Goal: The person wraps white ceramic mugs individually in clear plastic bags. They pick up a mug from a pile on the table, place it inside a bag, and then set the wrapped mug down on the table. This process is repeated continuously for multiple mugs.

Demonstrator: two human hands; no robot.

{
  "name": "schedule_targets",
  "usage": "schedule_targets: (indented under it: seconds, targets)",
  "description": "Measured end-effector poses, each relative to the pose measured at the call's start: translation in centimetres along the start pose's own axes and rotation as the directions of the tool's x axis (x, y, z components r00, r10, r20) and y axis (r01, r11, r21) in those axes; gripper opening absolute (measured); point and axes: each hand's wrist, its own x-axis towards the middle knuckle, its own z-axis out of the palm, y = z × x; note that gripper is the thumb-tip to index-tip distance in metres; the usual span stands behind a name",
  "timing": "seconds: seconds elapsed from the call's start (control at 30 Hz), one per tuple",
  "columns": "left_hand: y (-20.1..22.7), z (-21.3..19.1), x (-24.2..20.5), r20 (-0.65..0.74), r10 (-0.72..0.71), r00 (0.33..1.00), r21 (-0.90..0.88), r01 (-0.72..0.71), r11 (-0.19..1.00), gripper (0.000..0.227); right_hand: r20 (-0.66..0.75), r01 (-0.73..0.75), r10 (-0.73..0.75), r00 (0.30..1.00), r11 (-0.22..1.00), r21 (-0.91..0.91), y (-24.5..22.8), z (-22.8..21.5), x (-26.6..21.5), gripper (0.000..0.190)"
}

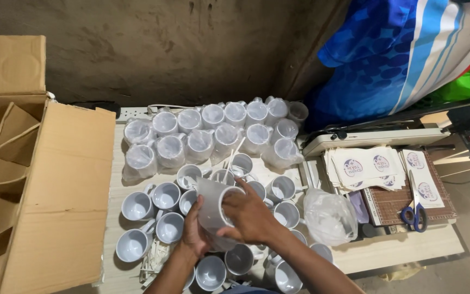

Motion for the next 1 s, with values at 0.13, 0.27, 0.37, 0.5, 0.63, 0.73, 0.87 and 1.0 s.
schedule_targets:
  seconds: [0.13,0.27,0.37,0.5,0.63,0.73,0.87,1.0]
  targets:
    - [1.3,-1.6,0.7,-0.023,0.114,0.993,0.084,-0.112,0.990,0.079,0.145,-0.103,0.086,0.986,0.988,0.118,0.7,-0.6,-1.1,0.051]
    - [3.1,1.0,0.7,0.024,0.216,0.976,0.176,-0.217,0.960,0.084,-0.043,-0.343,0.409,0.911,0.813,0.470,1.0,-4.4,-0.6,0.074]
    - [2.9,3.3,2.6,0.058,0.269,0.961,0.287,-0.275,0.918,0.084,0.104,-0.482,0.518,0.849,0.680,0.553,1.0,-6.5,1.2,0.103]
    - [3.3,7.3,5.0,0.199,0.264,0.944,0.382,-0.323,0.866,0.077,0.137,-0.591,0.679,0.721,0.500,0.633,5.8,-7.3,1.2,0.097]
    - [5.2,8.1,5.6,0.244,0.350,0.905,0.578,-0.425,0.697,0.068,-0.051,-0.616,0.687,0.725,0.679,0.399,10.6,-9.0,0.3,0.090]
    - [5.3,4.4,6.5,0.251,0.382,0.889,0.726,-0.434,0.533,0.058,-0.070,-0.754,0.756,0.651,0.655,0.051,12.8,-8.4,0.0,0.088]
    - [4.5,2.2,5.8,0.116,0.318,0.941,0.823,-0.270,0.499,0.052,0.086,-0.699,0.727,0.681,0.680,-0.221,15.5,-6.2,-0.7,0.088]
    - [4.2,0.6,5.3,0.041,0.309,0.950,0.807,-0.214,0.550,0.051,0.232,-0.643,0.765,0.601,0.635,-0.429,16.5,-4.1,0.2,0.086]
